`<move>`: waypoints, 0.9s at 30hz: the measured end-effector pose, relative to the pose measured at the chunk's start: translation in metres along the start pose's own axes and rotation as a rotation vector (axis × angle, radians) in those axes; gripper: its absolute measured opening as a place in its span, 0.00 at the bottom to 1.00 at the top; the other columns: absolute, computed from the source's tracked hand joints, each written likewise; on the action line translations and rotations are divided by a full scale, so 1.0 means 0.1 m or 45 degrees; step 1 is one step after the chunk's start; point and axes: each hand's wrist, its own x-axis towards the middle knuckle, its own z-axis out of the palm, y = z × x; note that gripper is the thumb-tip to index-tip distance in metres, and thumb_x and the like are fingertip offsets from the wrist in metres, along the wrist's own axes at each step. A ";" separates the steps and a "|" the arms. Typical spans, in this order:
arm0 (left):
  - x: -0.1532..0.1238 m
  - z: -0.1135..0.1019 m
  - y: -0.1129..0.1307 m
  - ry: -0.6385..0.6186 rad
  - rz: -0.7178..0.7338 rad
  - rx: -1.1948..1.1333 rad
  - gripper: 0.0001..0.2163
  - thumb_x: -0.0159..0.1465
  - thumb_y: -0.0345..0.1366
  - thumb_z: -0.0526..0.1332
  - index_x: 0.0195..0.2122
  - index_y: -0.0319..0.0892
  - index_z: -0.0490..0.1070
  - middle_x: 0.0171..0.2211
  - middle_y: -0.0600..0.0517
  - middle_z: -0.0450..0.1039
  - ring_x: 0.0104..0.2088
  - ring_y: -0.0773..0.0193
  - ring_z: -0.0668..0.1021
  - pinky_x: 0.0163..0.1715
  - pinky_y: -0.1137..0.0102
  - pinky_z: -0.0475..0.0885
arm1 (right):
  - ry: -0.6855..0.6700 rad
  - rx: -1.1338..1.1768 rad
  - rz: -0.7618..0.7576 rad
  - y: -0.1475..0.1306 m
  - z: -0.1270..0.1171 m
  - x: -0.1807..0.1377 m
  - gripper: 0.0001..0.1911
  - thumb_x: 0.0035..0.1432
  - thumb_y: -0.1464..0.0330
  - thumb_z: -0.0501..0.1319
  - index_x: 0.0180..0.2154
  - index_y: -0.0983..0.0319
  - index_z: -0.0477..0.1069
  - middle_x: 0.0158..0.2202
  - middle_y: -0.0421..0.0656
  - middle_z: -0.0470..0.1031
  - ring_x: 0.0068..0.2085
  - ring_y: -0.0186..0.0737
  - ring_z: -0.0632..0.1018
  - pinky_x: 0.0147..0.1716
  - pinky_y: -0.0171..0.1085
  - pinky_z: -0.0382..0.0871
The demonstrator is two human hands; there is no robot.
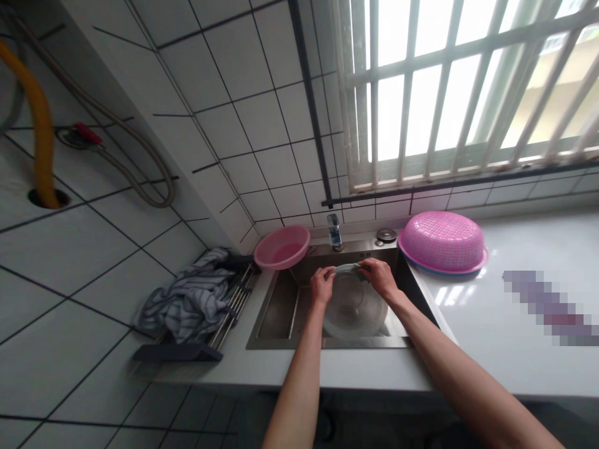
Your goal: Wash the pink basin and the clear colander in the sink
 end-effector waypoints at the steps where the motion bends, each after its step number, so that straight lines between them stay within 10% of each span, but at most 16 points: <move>1: -0.01 0.02 0.00 -0.008 0.000 -0.011 0.09 0.66 0.27 0.68 0.45 0.46 0.83 0.42 0.49 0.83 0.43 0.61 0.83 0.48 0.66 0.76 | 0.028 0.012 -0.016 -0.02 -0.01 0.00 0.08 0.63 0.69 0.69 0.45 0.57 0.83 0.45 0.44 0.85 0.44 0.46 0.84 0.47 0.38 0.74; 27: -0.07 0.16 0.05 -0.181 0.132 0.005 0.09 0.67 0.28 0.67 0.46 0.46 0.83 0.40 0.50 0.81 0.41 0.62 0.82 0.45 0.69 0.75 | -0.066 0.049 -0.235 -0.16 0.11 -0.03 0.08 0.62 0.73 0.68 0.43 0.57 0.78 0.44 0.44 0.81 0.46 0.45 0.80 0.47 0.39 0.72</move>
